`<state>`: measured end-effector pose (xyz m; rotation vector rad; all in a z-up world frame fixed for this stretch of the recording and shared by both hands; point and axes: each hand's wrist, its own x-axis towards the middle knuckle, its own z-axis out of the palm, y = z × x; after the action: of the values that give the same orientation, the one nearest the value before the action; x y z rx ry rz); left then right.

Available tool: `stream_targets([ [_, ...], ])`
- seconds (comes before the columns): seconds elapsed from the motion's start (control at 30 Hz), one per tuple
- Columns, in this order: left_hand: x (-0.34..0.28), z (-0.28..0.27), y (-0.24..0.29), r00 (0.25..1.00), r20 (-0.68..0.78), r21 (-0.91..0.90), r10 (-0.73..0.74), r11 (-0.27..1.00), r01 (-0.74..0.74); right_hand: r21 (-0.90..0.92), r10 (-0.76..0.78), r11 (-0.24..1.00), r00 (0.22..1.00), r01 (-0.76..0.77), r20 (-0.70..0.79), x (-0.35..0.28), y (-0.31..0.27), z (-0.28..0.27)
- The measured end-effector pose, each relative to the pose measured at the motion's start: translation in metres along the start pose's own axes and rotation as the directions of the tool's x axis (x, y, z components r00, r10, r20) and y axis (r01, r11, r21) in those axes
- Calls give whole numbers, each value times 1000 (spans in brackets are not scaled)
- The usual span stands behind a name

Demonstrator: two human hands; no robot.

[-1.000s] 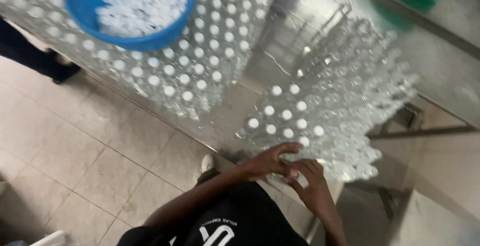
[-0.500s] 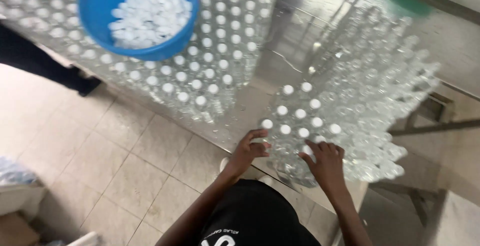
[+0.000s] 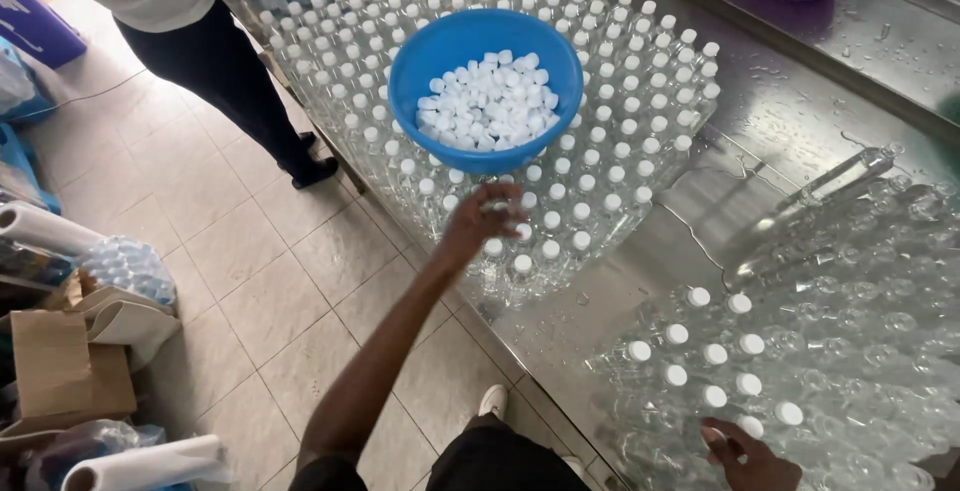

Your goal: Manually placing plastic caps onto the necks of empty water bottles arranged on a stainless steel table.

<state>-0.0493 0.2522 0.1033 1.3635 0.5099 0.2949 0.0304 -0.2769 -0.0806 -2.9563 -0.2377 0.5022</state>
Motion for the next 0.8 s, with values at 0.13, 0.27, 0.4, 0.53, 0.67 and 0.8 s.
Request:
stream_targets([
  [0.13,133,-75,24,990,-59,104,127,987,-121,271,188,921,929,-280,318,12,-16,-34],
  [0.27,288,-151,-19,992,3,804,127,589,-78,306,215,894,913,-327,348,10,-19,-36],
  [0.4,317,-144,-5,978,-74,972,-197,203,115,417,327,775,865,-475,380,-15,-57,-67],
  [0.53,358,-139,-31,977,-22,987,-210,153,55,500,284,746,888,-441,361,9,-44,-60],
  [0.67,381,-148,-66,997,72,994,-9,78,-71,558,235,714,895,-423,378,24,6,-13],
  [0.8,367,-125,-59,989,-74,995,-130,56,81,617,209,665,898,-421,387,14,9,5],
])
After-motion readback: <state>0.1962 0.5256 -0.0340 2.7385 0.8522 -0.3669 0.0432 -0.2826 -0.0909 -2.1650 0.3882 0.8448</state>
